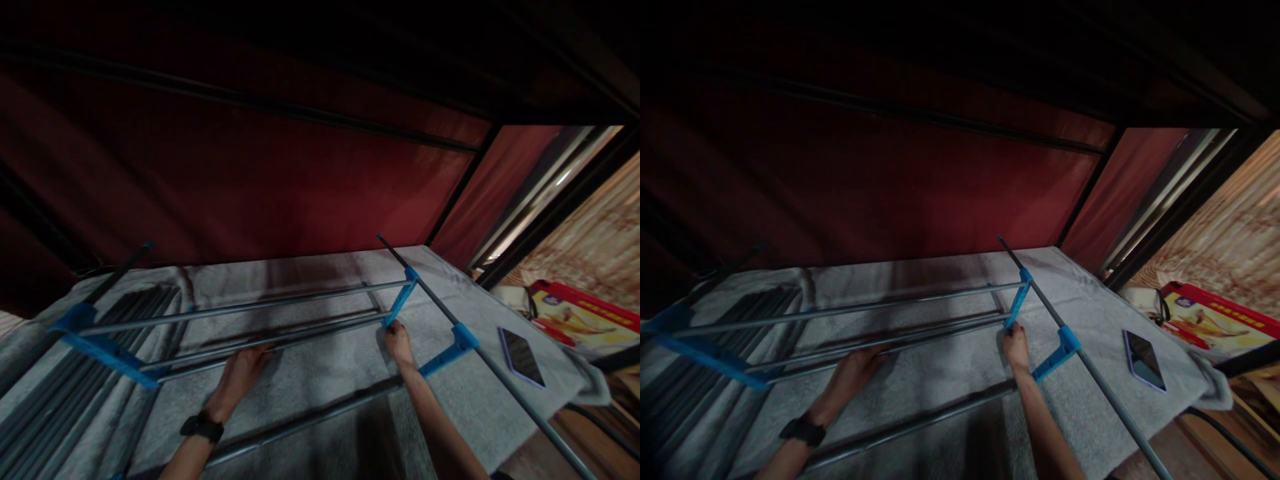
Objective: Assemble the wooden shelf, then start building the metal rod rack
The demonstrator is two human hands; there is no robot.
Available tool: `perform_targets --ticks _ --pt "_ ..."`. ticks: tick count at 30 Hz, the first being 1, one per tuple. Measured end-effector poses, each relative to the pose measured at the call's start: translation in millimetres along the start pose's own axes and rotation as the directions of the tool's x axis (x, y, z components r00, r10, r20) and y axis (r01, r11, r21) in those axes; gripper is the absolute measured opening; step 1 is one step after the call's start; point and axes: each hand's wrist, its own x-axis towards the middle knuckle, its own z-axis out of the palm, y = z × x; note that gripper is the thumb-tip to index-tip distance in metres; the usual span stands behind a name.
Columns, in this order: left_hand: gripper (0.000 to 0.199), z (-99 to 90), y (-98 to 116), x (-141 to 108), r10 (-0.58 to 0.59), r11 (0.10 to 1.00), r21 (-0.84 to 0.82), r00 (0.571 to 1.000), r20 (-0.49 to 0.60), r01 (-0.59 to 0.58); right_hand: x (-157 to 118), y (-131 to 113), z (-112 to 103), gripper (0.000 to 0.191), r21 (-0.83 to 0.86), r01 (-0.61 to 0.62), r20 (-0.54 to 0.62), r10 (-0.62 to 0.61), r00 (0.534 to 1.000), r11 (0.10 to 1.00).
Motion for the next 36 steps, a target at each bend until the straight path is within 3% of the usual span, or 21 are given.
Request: perform_targets --ticks 6,14,36 --pt "0.032 1.7 -2.6 -2.4 0.001 1.0 0.008 1.0 -0.009 -0.001 0.2 -6.7 -2.1 0.029 0.012 -0.018 0.045 0.017 0.999 1.0" --pt "0.038 4.4 -6.8 -4.8 -0.019 0.995 0.099 0.998 0.061 0.013 -1.3 -12.1 -3.2 0.031 -0.005 -0.018 0.071 0.019 0.997 1.0" --pt "0.04 -0.4 -8.4 -6.0 -0.067 0.989 0.14 0.995 0.077 0.056 -5.3 -10.5 5.3 0.031 -0.114 -0.028 0.009 0.029 1.0 0.993"
